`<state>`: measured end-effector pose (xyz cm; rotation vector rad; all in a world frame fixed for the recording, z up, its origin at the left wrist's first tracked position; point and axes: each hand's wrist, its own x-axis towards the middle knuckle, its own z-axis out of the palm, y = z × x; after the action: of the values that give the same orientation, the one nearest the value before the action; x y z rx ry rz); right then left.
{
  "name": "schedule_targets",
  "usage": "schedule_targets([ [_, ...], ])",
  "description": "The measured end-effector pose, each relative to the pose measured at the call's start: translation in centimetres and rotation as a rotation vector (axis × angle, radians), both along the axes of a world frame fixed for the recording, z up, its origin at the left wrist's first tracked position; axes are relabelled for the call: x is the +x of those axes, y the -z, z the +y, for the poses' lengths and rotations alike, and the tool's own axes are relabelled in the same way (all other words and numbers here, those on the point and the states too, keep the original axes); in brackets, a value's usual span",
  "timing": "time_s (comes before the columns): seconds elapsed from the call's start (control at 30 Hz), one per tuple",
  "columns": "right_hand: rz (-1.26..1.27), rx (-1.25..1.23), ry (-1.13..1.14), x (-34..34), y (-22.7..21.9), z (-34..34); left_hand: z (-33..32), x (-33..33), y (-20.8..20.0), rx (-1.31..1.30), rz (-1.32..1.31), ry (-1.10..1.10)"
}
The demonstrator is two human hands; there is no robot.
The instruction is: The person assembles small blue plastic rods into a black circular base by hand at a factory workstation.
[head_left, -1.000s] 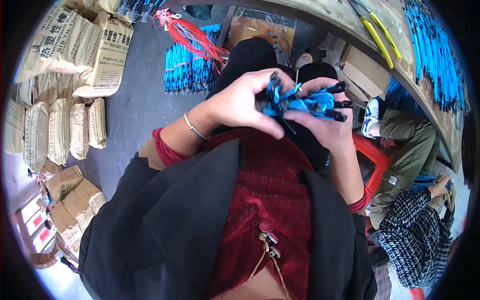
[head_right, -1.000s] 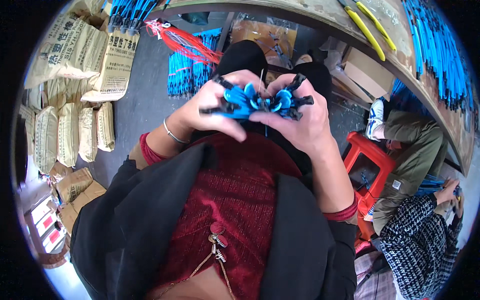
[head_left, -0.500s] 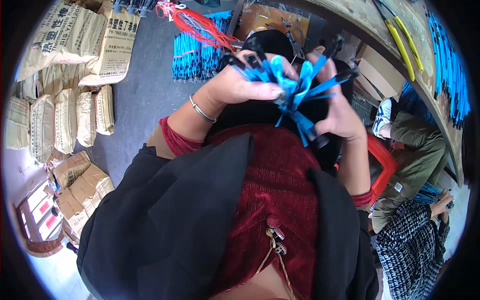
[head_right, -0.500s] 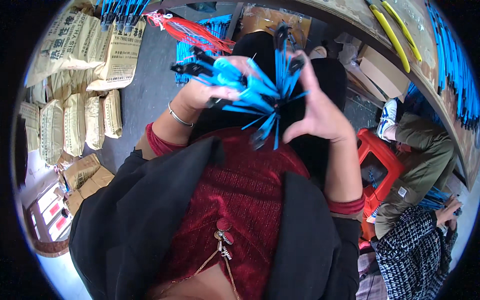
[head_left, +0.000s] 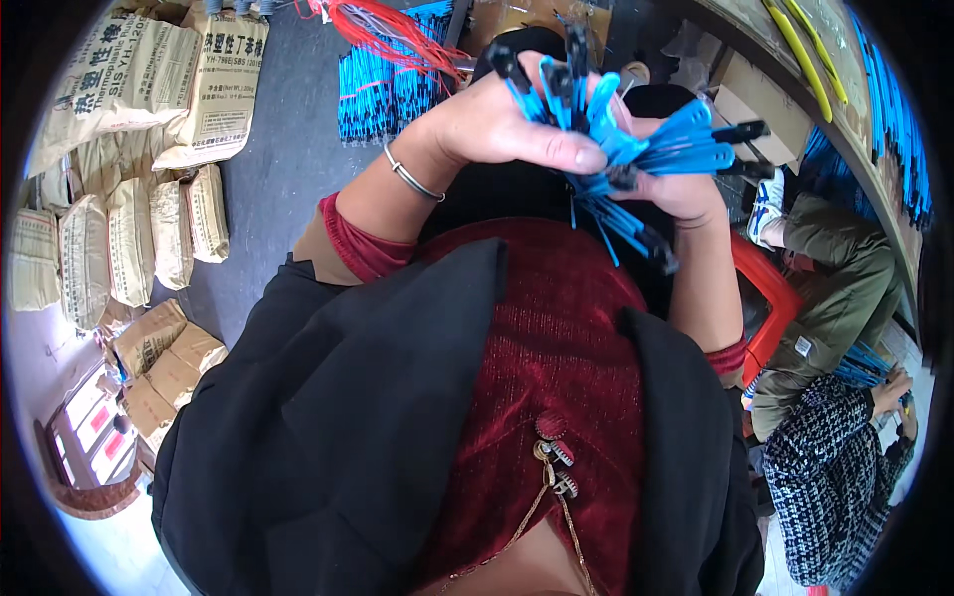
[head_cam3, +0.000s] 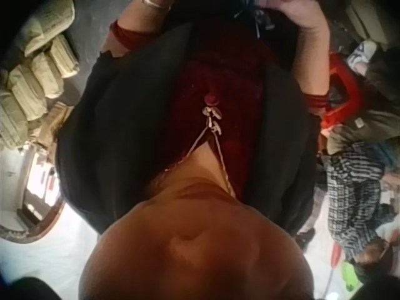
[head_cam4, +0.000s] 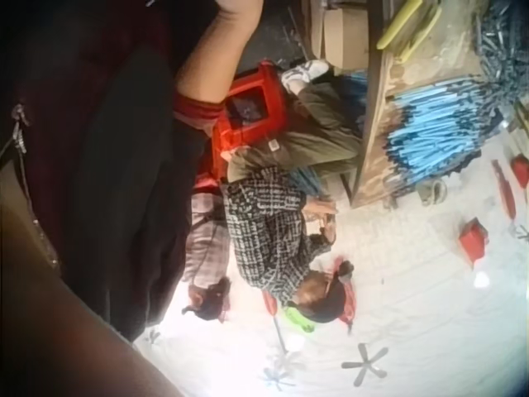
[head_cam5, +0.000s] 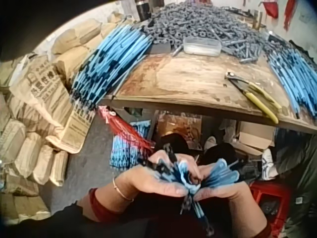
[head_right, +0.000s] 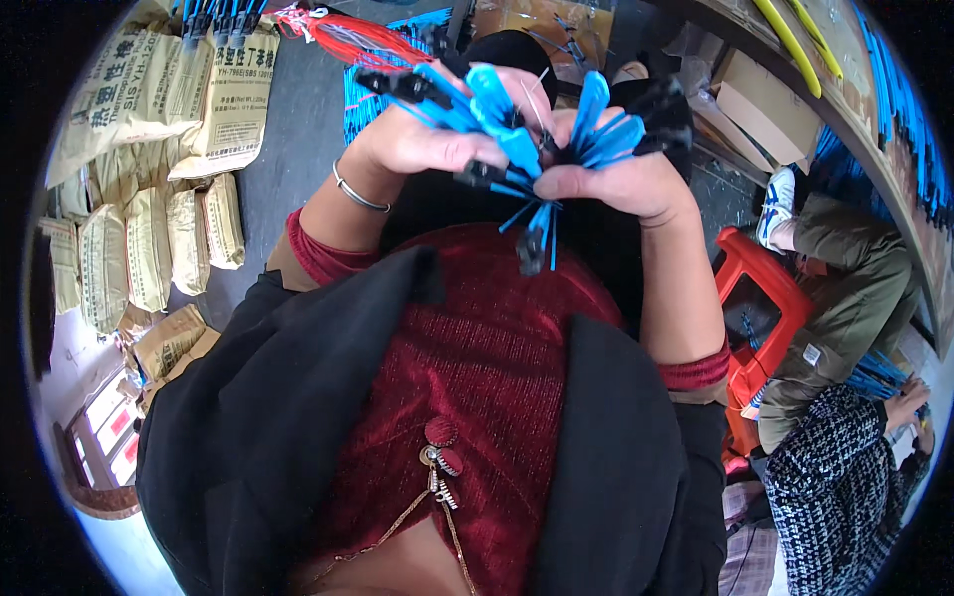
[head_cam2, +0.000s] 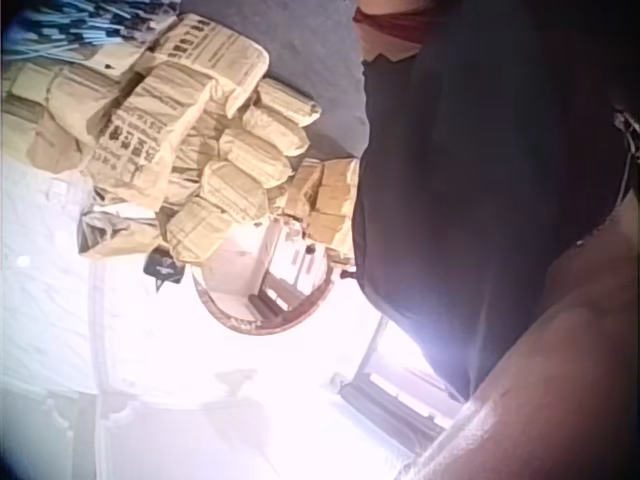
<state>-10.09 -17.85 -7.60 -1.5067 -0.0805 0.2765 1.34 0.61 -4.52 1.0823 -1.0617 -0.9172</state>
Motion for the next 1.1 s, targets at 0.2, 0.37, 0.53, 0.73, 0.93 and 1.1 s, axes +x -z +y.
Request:
schedule_targets([
  [0.2,-0.290,0.113,-0.143,0.5,-0.6,0.5,0.1,-0.6,-0.4,-0.048,0.225,0.136],
  [0.37,-0.012,0.056,-0.015,-0.5,-1.3,0.6,-0.3,-0.8,-0.6,0.032,0.130,0.103],
  [0.53,-0.028,0.075,-0.056,-0.9,-1.5,0.4,-0.3,-0.7,-1.4,0.065,0.070,0.124],
  [0.73,-0.173,0.011,-0.275,-0.7,-3.2,1.1,0.4,-0.5,-2.0,0.022,0.084,0.262],
  [0.93,-0.160,-0.004,-0.181,-1.3,-3.3,2.5,1.1,-0.4,-1.8,0.040,0.043,0.157],
  [1.1,-0.182,0.061,0.227,-2.7,-1.4,4.1,1.3,-0.6,-1.5,0.083,-0.056,-0.094],
])
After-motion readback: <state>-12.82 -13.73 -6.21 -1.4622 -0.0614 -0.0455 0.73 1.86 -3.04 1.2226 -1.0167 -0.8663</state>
